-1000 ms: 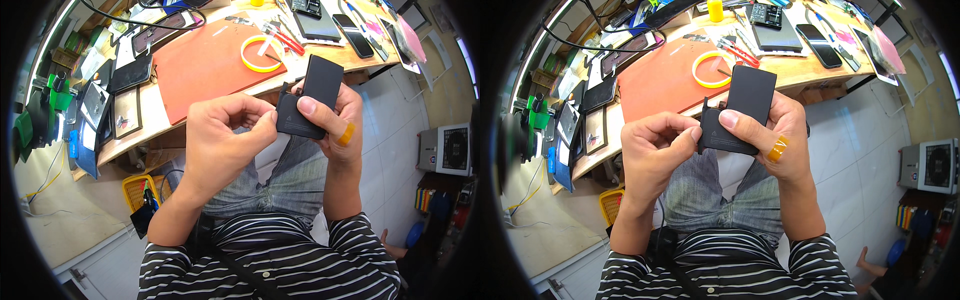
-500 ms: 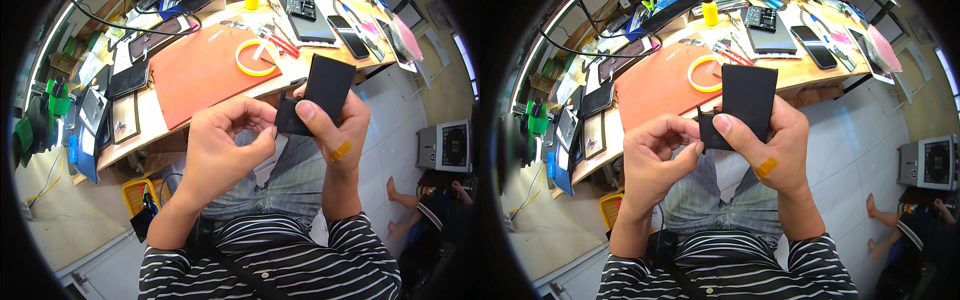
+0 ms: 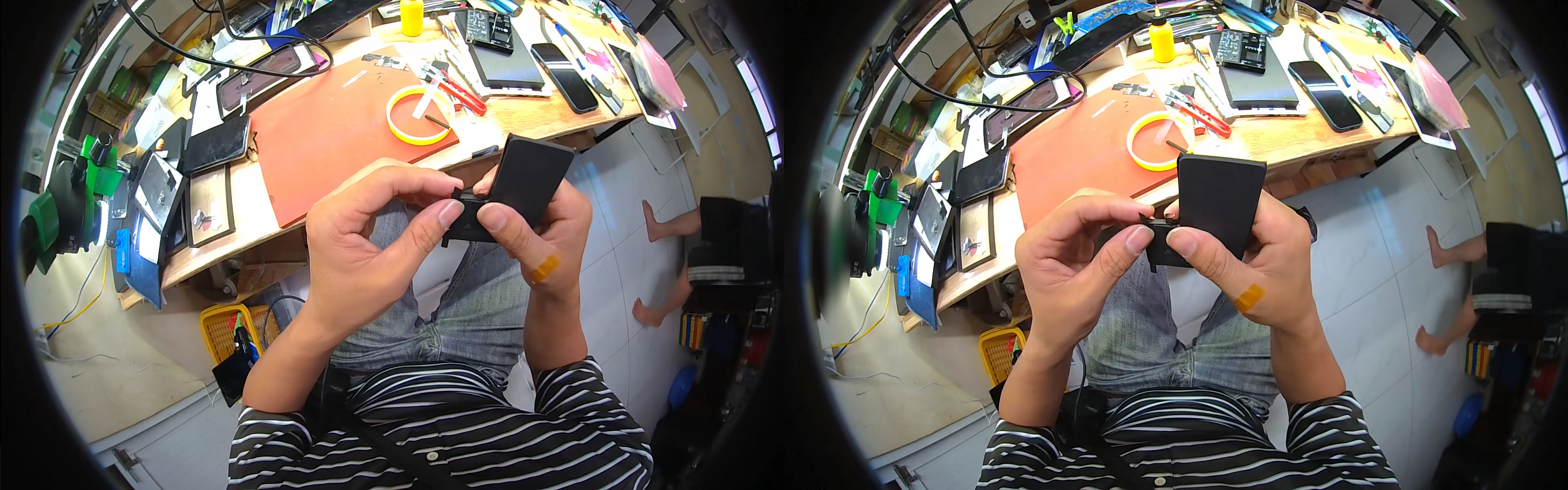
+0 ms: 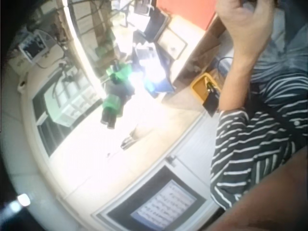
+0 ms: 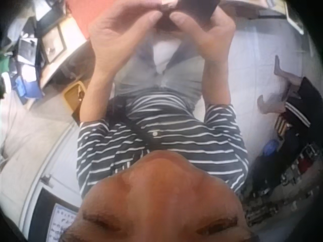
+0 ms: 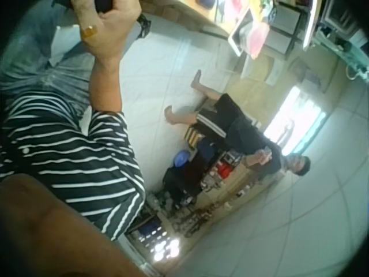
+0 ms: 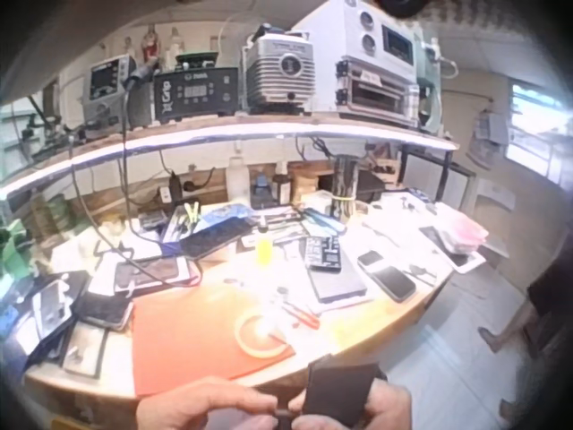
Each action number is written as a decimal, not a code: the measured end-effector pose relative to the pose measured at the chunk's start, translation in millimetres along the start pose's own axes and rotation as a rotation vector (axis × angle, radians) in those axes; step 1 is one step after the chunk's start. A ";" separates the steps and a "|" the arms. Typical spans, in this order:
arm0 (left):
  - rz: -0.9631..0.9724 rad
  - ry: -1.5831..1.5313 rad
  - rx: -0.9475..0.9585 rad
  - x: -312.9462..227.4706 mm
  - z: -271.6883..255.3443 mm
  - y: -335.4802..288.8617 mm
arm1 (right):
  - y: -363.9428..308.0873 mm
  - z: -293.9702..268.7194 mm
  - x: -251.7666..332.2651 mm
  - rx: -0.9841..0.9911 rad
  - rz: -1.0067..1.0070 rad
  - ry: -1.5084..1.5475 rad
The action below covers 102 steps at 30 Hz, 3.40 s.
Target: The person removes a battery from a smartphone, applies adhesive tape to the battery, and installs it back into the phone. They then connect the battery cable and test the device by turning it on and navigating the screen.
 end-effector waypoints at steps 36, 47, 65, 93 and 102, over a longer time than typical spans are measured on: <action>0.349 0.512 0.120 -28.9 6.1 4.6 | 3.7 8.8 -40.9 0.185 0.414 0.431; 0.353 0.582 0.146 -28.5 17.0 1.6 | -0.5 16.9 -52.2 0.216 0.413 0.476; 0.188 0.496 0.056 -24.3 10.0 -6.5 | 10.7 4.2 -36.1 -0.014 0.282 0.413; 0.056 0.493 0.044 -12.8 9.1 10.7 | 3.0 3.8 -26.2 0.014 0.161 0.101; -0.332 0.140 0.007 25.1 1.7 5.2 | 4.9 2.4 -41.0 -0.050 0.221 0.190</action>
Point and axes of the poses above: each hand's wrist, its own y-axis towards the middle knuckle, its own z-axis out of the palm, x = y × z, the point moved 10 cm from there along y, towards the middle knuckle, and after that the axes turned 6 degrees about -y, right-handed, at the moved point
